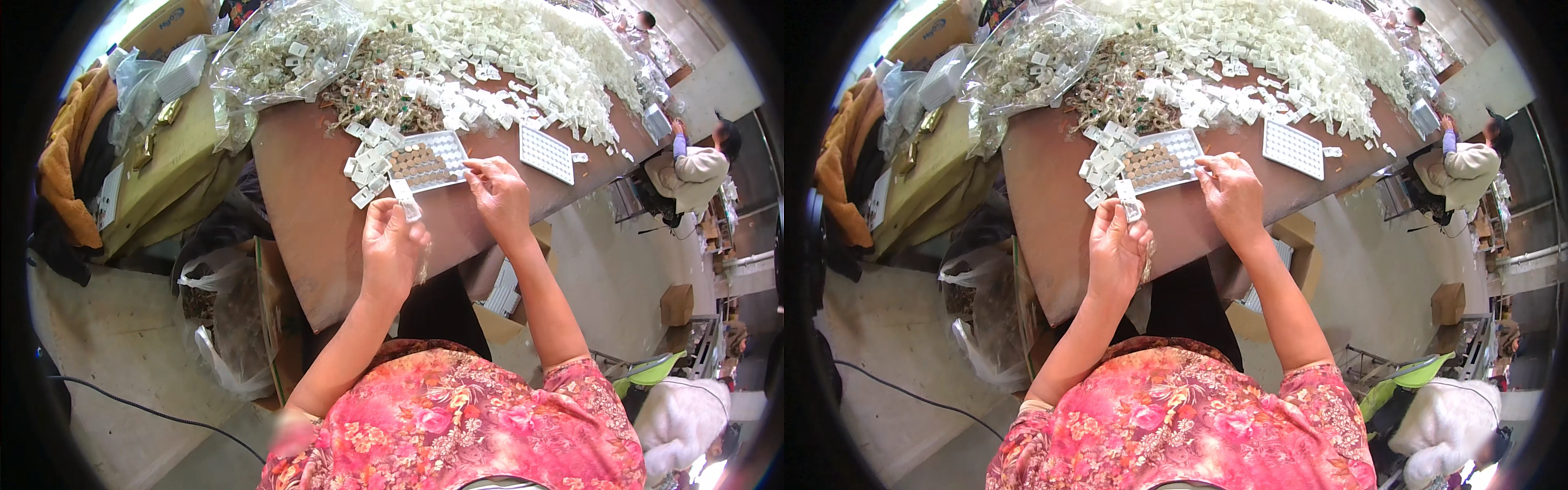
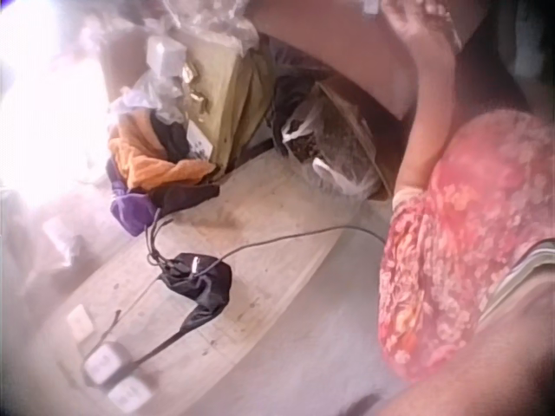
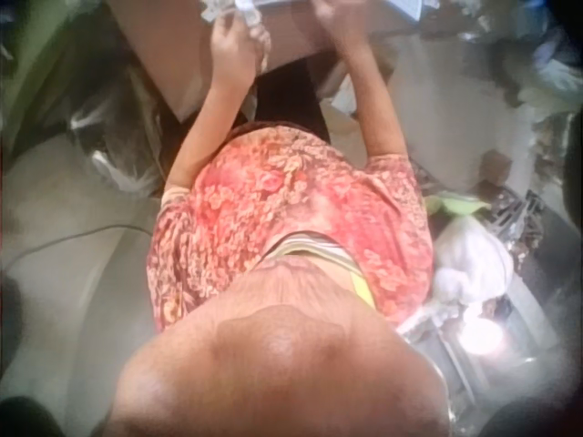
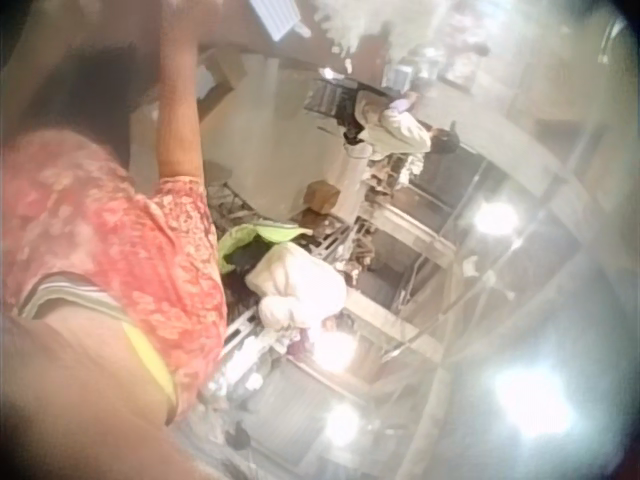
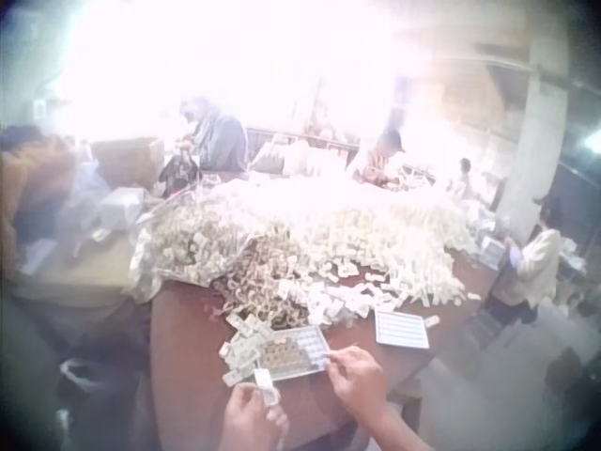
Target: The person assembles small white plastic electronic components by hand at a cluttered workbench. They repeatedly pick up a component, attach a small metal piece, and place the assembled unit into a white tray. The process is continuous and repetitive throughout the clip.
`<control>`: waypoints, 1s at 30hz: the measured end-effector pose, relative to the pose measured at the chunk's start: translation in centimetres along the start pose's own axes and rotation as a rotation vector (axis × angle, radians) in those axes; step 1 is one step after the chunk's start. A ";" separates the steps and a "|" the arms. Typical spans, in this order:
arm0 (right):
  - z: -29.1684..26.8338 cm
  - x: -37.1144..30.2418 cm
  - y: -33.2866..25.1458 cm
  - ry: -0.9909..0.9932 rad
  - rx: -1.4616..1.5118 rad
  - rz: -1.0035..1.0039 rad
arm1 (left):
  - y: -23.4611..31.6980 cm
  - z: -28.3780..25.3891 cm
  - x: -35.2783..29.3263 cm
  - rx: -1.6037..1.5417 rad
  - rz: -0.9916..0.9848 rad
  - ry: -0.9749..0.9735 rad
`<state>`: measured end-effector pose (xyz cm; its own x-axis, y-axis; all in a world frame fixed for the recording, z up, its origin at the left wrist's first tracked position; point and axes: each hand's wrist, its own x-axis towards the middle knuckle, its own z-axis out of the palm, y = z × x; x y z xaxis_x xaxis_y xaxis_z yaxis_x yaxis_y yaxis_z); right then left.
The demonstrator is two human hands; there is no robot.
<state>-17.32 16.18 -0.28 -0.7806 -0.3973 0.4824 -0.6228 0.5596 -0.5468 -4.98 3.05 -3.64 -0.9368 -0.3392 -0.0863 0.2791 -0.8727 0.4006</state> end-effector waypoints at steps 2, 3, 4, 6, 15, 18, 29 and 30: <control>0.6 0.5 0.9 -0.031 -0.107 -0.082 | 0.1 -0.4 -0.1 0.046 -0.029 0.003; 0.9 0.5 1.1 -0.060 -0.170 -0.111 | 0.1 -0.5 -0.1 0.050 -0.022 0.008; 1.0 0.5 1.2 -0.088 -0.230 -0.136 | 0.1 -0.6 -0.1 0.037 -0.017 -0.011; 1.3 0.6 1.2 -0.071 -0.206 -0.146 | -0.1 -0.6 -0.1 0.003 -0.012 0.014; 2.1 4.5 1.4 -0.153 0.063 -0.200 | -0.2 -0.4 0.0 -0.018 0.002 -0.007; 3.5 6.8 1.3 -0.248 -0.053 -0.264 | -0.1 -0.4 0.0 0.002 0.007 -0.014; 4.4 8.8 1.1 -0.479 -0.103 -0.317 | -0.2 -0.8 0.2 -0.050 -0.029 -0.040; 4.3 8.9 1.2 -0.484 -0.093 -0.314 | -0.2 -0.8 0.1 -0.051 -0.027 -0.028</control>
<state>-25.25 10.16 0.37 -0.5078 -0.8296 0.2319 -0.8382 0.4138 -0.3552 -4.99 2.92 -4.46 -0.9494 -0.3060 -0.0710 0.2633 -0.8985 0.3513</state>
